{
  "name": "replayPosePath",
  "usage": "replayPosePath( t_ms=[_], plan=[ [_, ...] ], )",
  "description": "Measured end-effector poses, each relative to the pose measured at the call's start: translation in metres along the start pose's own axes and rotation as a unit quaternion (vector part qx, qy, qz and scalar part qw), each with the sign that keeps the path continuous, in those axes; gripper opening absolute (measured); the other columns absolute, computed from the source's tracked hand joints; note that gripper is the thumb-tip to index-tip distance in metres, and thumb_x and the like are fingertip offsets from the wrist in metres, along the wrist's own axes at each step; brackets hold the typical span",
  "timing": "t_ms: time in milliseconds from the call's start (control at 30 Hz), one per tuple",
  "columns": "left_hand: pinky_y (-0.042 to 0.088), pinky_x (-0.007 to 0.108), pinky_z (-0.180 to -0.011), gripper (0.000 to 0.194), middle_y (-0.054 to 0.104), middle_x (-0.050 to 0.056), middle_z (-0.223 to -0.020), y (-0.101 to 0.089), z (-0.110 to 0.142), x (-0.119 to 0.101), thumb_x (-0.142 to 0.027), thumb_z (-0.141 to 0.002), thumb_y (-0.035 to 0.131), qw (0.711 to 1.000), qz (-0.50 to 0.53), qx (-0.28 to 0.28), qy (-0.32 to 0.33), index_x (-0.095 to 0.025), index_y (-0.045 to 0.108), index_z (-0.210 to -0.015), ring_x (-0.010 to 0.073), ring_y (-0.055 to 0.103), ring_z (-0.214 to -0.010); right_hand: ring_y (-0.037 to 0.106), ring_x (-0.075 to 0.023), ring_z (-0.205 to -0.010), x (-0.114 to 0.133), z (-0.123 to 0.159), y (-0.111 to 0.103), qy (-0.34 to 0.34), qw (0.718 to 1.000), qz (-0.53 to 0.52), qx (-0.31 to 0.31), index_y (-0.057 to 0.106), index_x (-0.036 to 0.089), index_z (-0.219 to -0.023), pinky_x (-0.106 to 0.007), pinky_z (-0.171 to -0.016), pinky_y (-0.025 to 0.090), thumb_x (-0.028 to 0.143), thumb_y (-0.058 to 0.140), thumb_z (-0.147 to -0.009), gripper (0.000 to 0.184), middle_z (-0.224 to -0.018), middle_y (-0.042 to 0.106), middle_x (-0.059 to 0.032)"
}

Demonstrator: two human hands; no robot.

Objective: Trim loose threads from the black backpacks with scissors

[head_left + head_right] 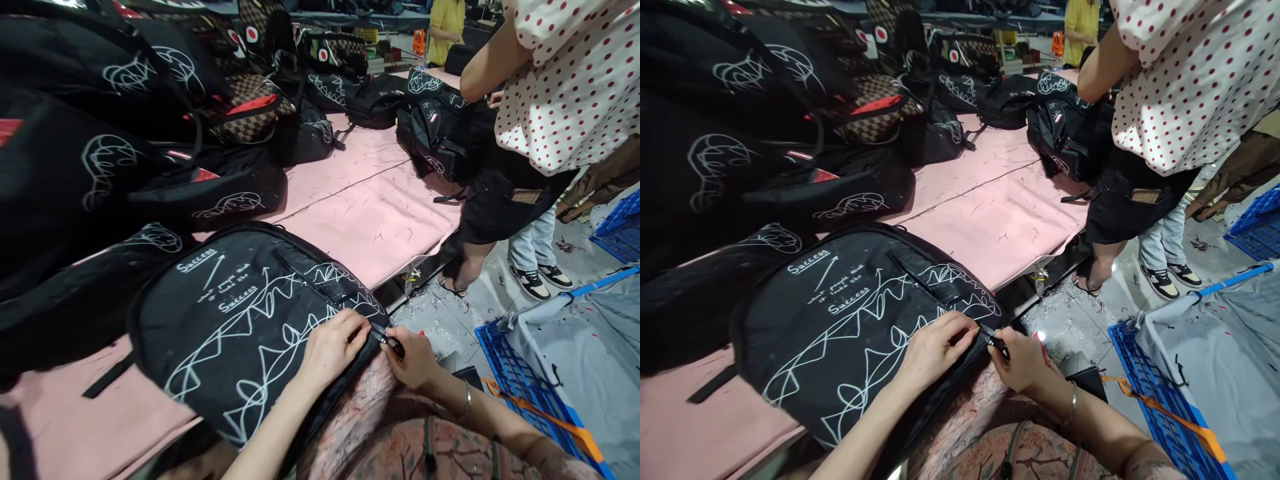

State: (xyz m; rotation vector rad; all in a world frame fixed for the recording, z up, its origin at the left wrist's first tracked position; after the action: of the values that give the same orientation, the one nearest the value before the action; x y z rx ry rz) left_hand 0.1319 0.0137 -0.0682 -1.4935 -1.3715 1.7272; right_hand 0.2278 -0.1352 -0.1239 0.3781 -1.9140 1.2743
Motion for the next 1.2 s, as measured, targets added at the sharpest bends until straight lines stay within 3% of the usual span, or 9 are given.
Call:
replayPosePath(
  t_ms=[100,200,300,400,500,600,900,1067,1200],
  plan=[
    [0.044,0.021,-0.059,0.02,0.061,0.001,-0.077,-0.002,-0.001,0.0,-0.03,-0.085,0.044,0.999,0.026,-0.031,0.007,-0.02,0.059,-0.077,0.0111,0.057,-0.068,0.057,-0.0151,-0.069,-0.001,-0.003,-0.001,0.039,0.995,-0.09,-0.005,0.054,0.018,-0.096,-0.025,-0.061,0.04,0.033,0.042,-0.086,0.022,-0.079,0.062,-0.0033],
    [0.045,0.023,-0.064,0.024,0.061,0.0,-0.069,-0.006,-0.005,0.008,-0.03,-0.085,0.045,0.993,0.084,-0.079,-0.015,-0.019,0.059,-0.07,0.0118,0.056,-0.068,0.045,-0.0105,-0.051,-0.009,-0.003,-0.004,0.139,0.965,-0.221,-0.02,0.055,0.018,-0.088,-0.022,-0.05,0.033,0.037,0.048,-0.084,0.02,-0.055,0.049,0.0047],
    [0.043,0.034,-0.087,0.021,0.064,0.005,-0.096,-0.009,-0.011,0.021,-0.029,-0.085,0.045,0.993,0.081,-0.088,0.005,-0.021,0.063,-0.092,0.0179,0.054,-0.097,0.033,-0.0077,-0.043,-0.018,-0.002,-0.007,0.211,0.914,-0.346,-0.003,0.054,0.019,-0.084,-0.021,-0.045,0.027,0.04,0.054,-0.079,0.022,-0.046,0.036,0.0095],
    [0.036,0.043,-0.097,0.027,0.054,0.006,-0.12,-0.008,-0.019,0.029,-0.031,-0.084,0.048,0.997,0.069,-0.023,0.034,-0.025,0.059,-0.108,0.0219,0.043,-0.115,0.029,-0.0067,-0.041,-0.021,0.001,-0.01,0.228,0.89,-0.394,0.033,0.054,0.019,-0.085,-0.02,-0.044,0.025,0.04,0.058,-0.076,0.023,-0.046,0.034,0.0103],
    [0.038,0.042,-0.094,0.018,0.057,0.005,-0.114,-0.007,-0.028,0.026,-0.032,-0.082,0.051,0.995,0.073,0.056,0.04,-0.025,0.066,-0.087,0.022,0.046,-0.11,0.037,-0.0077,-0.045,-0.017,0.002,-0.01,0.23,0.899,-0.371,0.04,0.055,0.019,-0.085,-0.021,-0.046,0.028,0.037,0.058,-0.075,0.021,-0.05,0.042,0.0083],
    [0.04,0.04,-0.092,0.016,0.058,0.005,-0.109,-0.008,-0.034,0.018,-0.027,-0.08,0.053,0.992,0.075,0.091,0.039,-0.02,0.063,-0.07,0.0211,0.049,-0.105,0.045,-0.0099,-0.053,-0.01,0.0,-0.008,0.221,0.924,-0.309,0.037,0.056,0.018,-0.084,-0.022,-0.051,0.032,0.034,0.058,-0.075,0.018,-0.057,0.05,0.0049],
    [0.04,0.037,-0.088,0.014,0.059,0.005,-0.1,-0.008,-0.04,0.013,-0.017,-0.075,0.05,0.988,0.089,0.12,0.026,-0.018,0.058,-0.063,0.0199,0.051,-0.098,0.036,-0.0082,-0.047,0.003,-0.015,-0.002,0.141,0.967,-0.209,0.025,0.055,0.018,-0.086,-0.021,-0.047,0.025,0.034,0.054,-0.078,0.018,-0.05,0.038,0.0086],
    [0.042,0.036,-0.085,0.014,0.06,0.005,-0.097,-0.003,-0.04,0.015,-0.017,-0.075,0.049,0.989,0.117,0.092,0.018,-0.018,0.055,-0.062,0.0189,0.053,-0.095,0.036,-0.0081,-0.048,-0.003,-0.02,0.001,0.133,0.968,-0.213,0.025,0.058,0.018,-0.085,-0.022,-0.048,0.027,0.033,0.05,-0.08,0.018,-0.053,0.041,0.0072],
    [0.046,0.034,-0.082,0.015,0.061,0.004,-0.087,-0.006,-0.031,0.024,-0.026,-0.079,0.049,0.984,0.163,-0.042,-0.055,-0.019,0.056,-0.068,0.0175,0.057,-0.089,0.038,-0.0086,-0.049,-0.01,-0.017,0.003,0.158,0.95,-0.267,0.019,0.057,0.018,-0.084,-0.021,-0.048,0.029,0.034,0.051,-0.08,0.018,-0.052,0.042,0.0072]
  ],
)
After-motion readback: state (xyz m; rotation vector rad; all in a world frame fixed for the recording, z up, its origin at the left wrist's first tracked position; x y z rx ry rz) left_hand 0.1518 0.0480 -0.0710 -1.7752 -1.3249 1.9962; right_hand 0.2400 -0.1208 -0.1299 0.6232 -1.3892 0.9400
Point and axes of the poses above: each hand's wrist, its own z-axis away from the middle knuckle, its own y-axis out of the palm, x = y × z, the point moved 1 cm from there along -z, towards the middle knuckle
